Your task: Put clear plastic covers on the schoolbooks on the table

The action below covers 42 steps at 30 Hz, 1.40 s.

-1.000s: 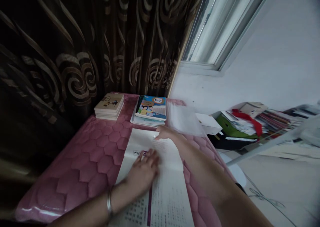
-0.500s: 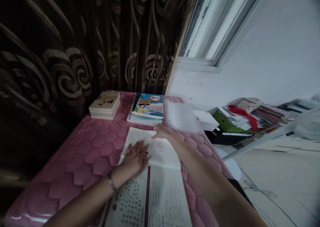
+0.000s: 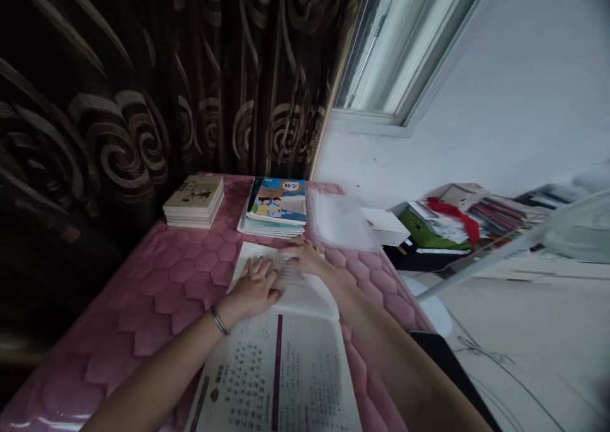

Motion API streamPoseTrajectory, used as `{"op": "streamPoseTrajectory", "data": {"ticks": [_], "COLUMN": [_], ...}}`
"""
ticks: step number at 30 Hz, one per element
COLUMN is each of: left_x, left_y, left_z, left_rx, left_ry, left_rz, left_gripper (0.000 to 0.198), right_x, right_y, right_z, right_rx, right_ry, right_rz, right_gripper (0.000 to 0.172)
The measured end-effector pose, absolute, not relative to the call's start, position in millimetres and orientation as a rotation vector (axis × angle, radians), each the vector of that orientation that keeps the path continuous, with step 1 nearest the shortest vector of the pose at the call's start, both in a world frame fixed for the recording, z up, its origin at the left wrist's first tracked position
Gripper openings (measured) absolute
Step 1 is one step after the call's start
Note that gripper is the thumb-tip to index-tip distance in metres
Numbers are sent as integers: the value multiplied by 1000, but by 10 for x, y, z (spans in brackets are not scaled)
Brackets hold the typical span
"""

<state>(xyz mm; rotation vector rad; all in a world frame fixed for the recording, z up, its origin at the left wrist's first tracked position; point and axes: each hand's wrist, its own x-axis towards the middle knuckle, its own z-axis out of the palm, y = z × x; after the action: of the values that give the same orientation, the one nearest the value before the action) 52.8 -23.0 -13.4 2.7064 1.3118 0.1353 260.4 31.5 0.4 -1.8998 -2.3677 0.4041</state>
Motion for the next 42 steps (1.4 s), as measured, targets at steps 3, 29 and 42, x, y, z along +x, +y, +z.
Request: {"op": "streamPoseTrajectory", "data": {"ticks": [3, 29, 42], "left_x": [493, 497, 771], "left_y": [-142, -125, -63], "left_z": [-258, -381, -156], "left_rx": [2629, 2646, 2578], "left_ry": [1292, 1345, 1601], "left_rz": [80, 83, 165], "left_gripper": [67, 65, 49], "right_x": [2596, 2557, 2705], "right_y": [246, -554, -615], "right_z": [-98, -511, -416], "right_rx": [-1905, -2007, -2060], "right_ry": [-2344, -2114, -2232], "right_rz": [377, 16, 71], "right_gripper": [42, 55, 50]}}
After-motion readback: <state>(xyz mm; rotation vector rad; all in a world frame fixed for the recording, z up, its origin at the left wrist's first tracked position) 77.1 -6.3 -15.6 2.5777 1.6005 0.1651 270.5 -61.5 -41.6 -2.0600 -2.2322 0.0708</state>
